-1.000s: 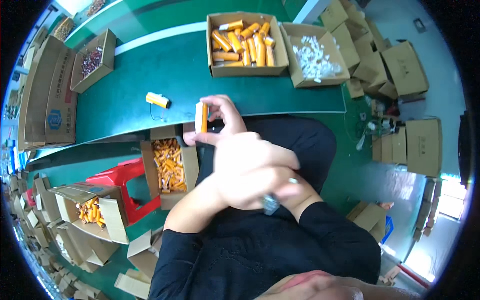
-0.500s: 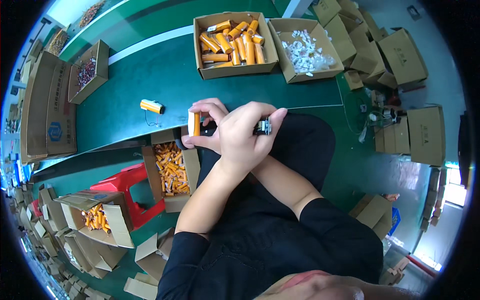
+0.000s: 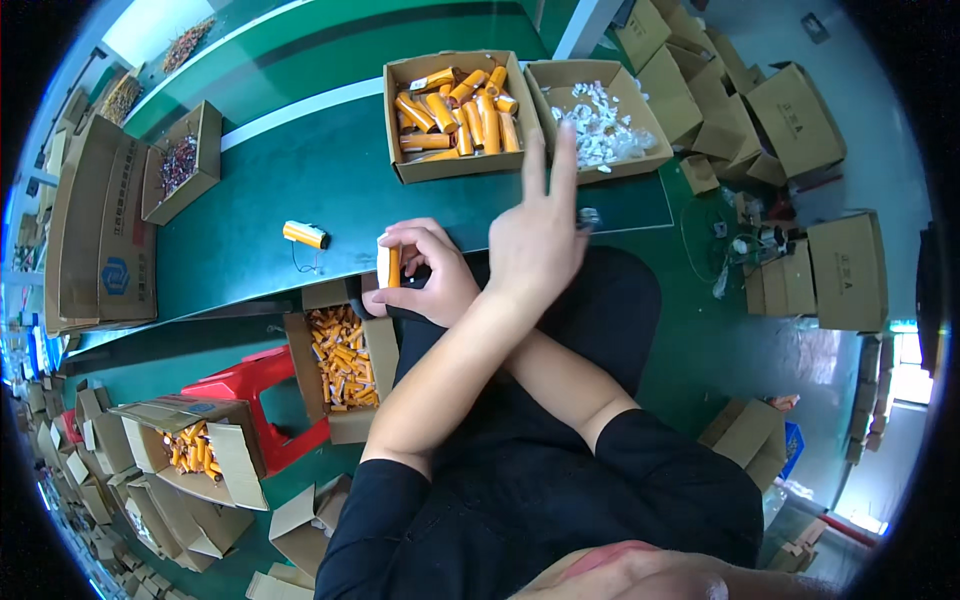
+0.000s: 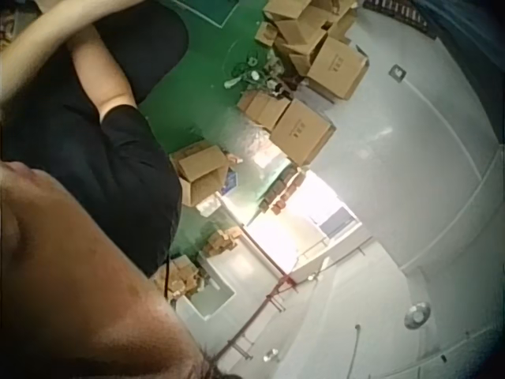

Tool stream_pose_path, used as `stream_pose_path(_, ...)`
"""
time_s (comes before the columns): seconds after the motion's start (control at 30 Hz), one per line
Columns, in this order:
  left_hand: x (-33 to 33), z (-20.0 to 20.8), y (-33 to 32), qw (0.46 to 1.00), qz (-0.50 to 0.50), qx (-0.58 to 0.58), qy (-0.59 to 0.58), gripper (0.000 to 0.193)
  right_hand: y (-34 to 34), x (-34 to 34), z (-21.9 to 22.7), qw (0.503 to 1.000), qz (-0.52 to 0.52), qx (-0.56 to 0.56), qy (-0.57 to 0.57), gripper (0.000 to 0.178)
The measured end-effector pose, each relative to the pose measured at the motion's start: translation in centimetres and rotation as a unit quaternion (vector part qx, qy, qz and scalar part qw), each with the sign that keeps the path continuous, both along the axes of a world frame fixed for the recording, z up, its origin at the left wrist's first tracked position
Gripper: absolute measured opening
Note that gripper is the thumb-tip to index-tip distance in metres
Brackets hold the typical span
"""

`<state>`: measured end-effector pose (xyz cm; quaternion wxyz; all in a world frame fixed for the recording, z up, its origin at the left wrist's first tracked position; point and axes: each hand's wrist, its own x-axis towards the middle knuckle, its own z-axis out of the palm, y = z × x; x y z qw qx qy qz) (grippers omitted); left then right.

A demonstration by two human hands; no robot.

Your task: Assembling small electronic components by inserting batteries into plastic housings.

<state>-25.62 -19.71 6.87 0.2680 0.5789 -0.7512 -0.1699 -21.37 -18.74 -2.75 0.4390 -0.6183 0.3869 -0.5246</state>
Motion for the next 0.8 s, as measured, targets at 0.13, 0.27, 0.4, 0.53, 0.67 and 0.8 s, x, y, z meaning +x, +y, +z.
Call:
stream_pose_path(0.13, 1.2, -1.4, 1.1, 0.975, -0.087, -0.143, 0.143, 0.039, -0.6, -0.3, 0.0, 0.999, 0.02, 0.017, -0.035, 0.058)
stream_pose_path(0.27, 2.5, -1.7, 2.1, 0.942, -0.149, -0.134, 0.271, 0.036, -0.2, -0.1, -0.8, 0.998, 0.021, 0.027, -0.05, 0.057)
stream_pose_path(0.4, 2.4, 0.3, 3.0, 0.892, -0.183, -0.168, 0.377, 0.027, -0.4, -0.5, -1.2, 0.998, 0.016, 0.03, -0.046, 0.056)
stream_pose_path(0.53, 3.1, 3.5, 5.1, 0.807, -0.311, -0.38, 0.328, 0.03, -0.4, -0.2, -0.8, 0.998, 0.03, 0.043, -0.044, 0.056)
stream_pose_path(0.67, 1.2, 2.9, 4.0, 0.813, -0.251, -0.404, 0.335, 0.043, -0.5, -0.1, -1.2, 0.998, 0.023, 0.032, -0.055, 0.055)
stream_pose_path(0.8, -1.0, -0.3, 1.3, 0.988, -0.024, -0.132, 0.081, 0.074, -0.1, -0.4, -1.0, 0.998, 0.016, 0.037, -0.047, 0.054)
